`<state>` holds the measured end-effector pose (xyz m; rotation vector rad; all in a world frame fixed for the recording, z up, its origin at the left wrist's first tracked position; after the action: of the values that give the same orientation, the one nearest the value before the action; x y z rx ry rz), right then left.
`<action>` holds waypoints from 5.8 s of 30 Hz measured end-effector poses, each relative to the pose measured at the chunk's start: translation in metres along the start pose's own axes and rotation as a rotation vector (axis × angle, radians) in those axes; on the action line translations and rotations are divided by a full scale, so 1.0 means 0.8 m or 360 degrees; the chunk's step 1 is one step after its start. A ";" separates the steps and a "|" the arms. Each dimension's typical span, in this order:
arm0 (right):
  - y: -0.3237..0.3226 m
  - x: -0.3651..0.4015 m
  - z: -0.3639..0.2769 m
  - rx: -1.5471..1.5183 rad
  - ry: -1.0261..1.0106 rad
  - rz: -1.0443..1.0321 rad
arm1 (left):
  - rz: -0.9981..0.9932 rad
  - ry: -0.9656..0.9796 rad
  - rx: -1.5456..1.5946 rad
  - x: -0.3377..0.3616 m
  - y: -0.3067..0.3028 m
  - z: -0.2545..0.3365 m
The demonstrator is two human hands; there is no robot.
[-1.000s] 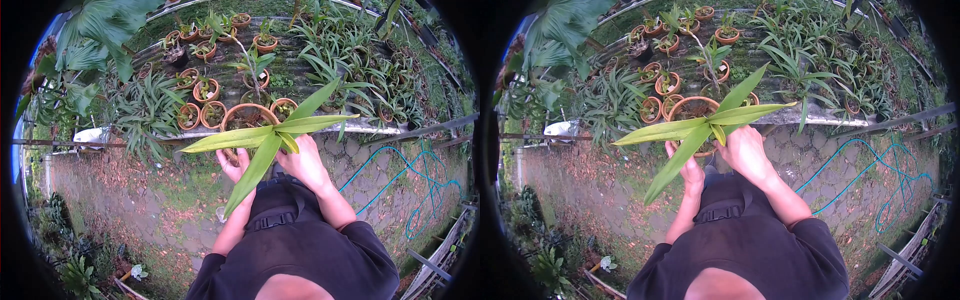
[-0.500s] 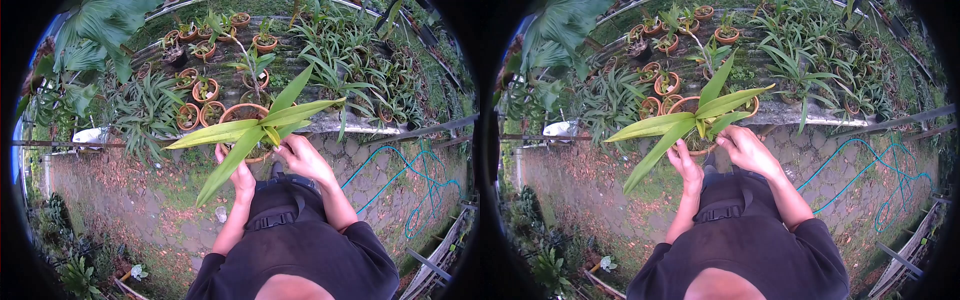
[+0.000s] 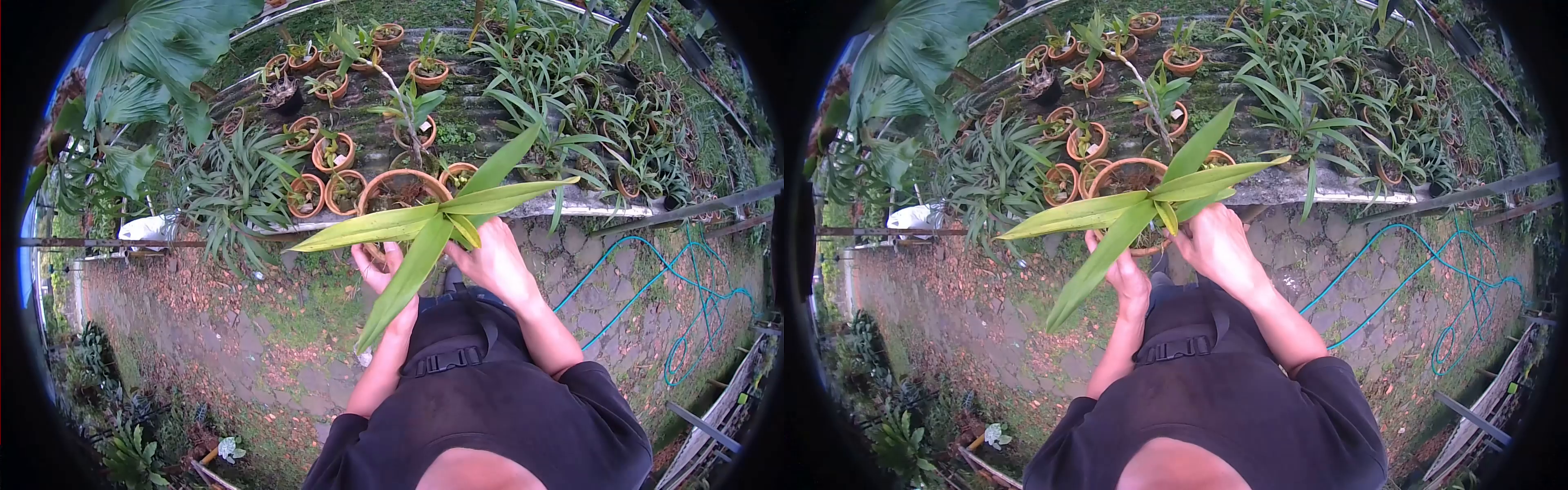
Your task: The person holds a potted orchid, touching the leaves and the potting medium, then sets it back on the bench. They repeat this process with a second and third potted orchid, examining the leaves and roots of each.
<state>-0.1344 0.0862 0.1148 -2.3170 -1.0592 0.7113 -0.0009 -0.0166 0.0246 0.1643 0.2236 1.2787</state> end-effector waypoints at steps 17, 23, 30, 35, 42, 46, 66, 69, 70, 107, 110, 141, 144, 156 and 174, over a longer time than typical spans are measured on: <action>0.026 0.000 0.033 -0.0276 0.0067 -0.0200 | 0.0007 0.0003 -0.0132 -0.004 -0.015 -0.020; 0.001 -0.003 0.018 -0.0195 0.0275 -0.0413 | 0.0019 0.0067 -0.0172 -0.004 -0.015 -0.019; 0.015 0.002 0.022 0.0058 -0.0048 -0.0120 | -0.0007 -0.0073 -0.0107 0.007 0.001 0.000; 0.023 -0.003 0.035 0.0088 -0.0089 -0.0142 | -0.0063 -0.0018 -0.0178 0.007 0.007 0.007; 0.035 0.010 0.040 0.0073 -0.0076 -0.0118 | 0.0005 -0.0072 -0.0207 0.005 0.006 0.009; 0.030 0.001 0.039 -0.0300 0.0083 -0.0238 | -0.0022 -0.0062 -0.0067 0.003 0.005 0.006; 0.032 0.003 0.040 0.0137 -0.0003 -0.0146 | -0.0029 -0.0067 -0.0168 0.004 0.004 0.007; 0.036 0.004 0.045 0.0158 0.0017 -0.0190 | -0.0033 -0.0008 -0.0239 0.005 -0.001 -0.006; 0.039 0.004 0.047 0.0164 0.0016 -0.0209 | -0.0031 -0.0020 -0.0222 0.005 -0.002 -0.007; 0.025 0.021 -0.002 -0.0105 0.0376 -0.0287 | 0.0030 -0.0075 0.0046 0.014 -0.006 0.002; 0.025 0.016 0.001 -0.0252 0.0542 -0.0440 | 0.0050 -0.0085 -0.0054 0.012 -0.016 -0.010; 0.034 0.040 0.000 -0.0275 0.0106 -0.0083 | 0.0006 -0.0093 0.0060 0.017 -0.021 -0.010; 0.043 0.040 0.013 -0.0533 0.0231 -0.0003 | 0.0052 -0.0094 0.0082 0.016 -0.022 -0.008; -0.033 0.060 0.021 0.0453 0.0037 -0.0358 | 0.0149 -0.0169 0.0100 0.017 -0.033 -0.018; 0.053 0.036 -0.008 -0.0141 -0.0131 0.0151 | 0.0047 -0.0159 -0.0009 0.022 -0.014 0.004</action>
<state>-0.0916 0.0834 0.0861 -2.4457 -1.0414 0.8181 0.0149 -0.0030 0.0238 0.2271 0.1322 1.2965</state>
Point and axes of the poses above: each hand's wrist, its own x-axis away from the middle knuckle, its own y-axis out of the palm, z = x × y, the point moved 3 cm from there along -x, towards the middle knuckle
